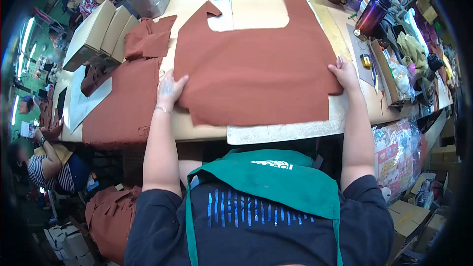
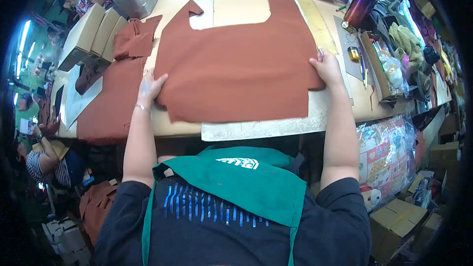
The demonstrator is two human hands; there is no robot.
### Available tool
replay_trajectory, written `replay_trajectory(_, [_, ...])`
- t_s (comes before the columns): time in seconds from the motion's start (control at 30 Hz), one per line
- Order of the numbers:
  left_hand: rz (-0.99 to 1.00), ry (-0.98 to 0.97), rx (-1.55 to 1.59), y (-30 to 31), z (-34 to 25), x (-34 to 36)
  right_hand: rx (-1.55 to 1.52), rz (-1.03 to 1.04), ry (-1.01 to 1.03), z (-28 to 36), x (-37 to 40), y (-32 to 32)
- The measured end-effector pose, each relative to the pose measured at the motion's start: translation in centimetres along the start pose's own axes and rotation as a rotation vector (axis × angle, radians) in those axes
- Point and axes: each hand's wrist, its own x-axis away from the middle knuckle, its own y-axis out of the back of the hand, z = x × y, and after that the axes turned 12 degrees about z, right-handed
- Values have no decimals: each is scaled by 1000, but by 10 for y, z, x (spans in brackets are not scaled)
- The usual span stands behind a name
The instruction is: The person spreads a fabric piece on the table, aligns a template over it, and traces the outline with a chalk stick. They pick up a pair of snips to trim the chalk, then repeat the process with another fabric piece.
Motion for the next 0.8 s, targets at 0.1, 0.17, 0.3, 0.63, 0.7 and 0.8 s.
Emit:
replay_trajectory(0.1, [133, -111, 73, -1, 17, 30, 111, 124, -38, 7, 26, 12])
replay_trajectory(0.17, [290, 24, 521, 2, 23, 34, 205, 159, -137, 21, 40, 21])
replay_trajectory(0.3, [447, 408, 668, 28, -3, 3, 504, -56, 27, 42, 44, 10])
replay_trajectory(0.63, [523, 336, 1323, 24, -14, -163, 350, -113, 336, 60, 36, -70])
replay_trajectory(0.7, [519, 239, 1318, 26, -18, -193, 329, -117, 331, 62, 36, -68])
replay_trajectory(0.8, [204, -144, 1022, 16, -15, -216, 345, -111, 335, 63, 36, -66])
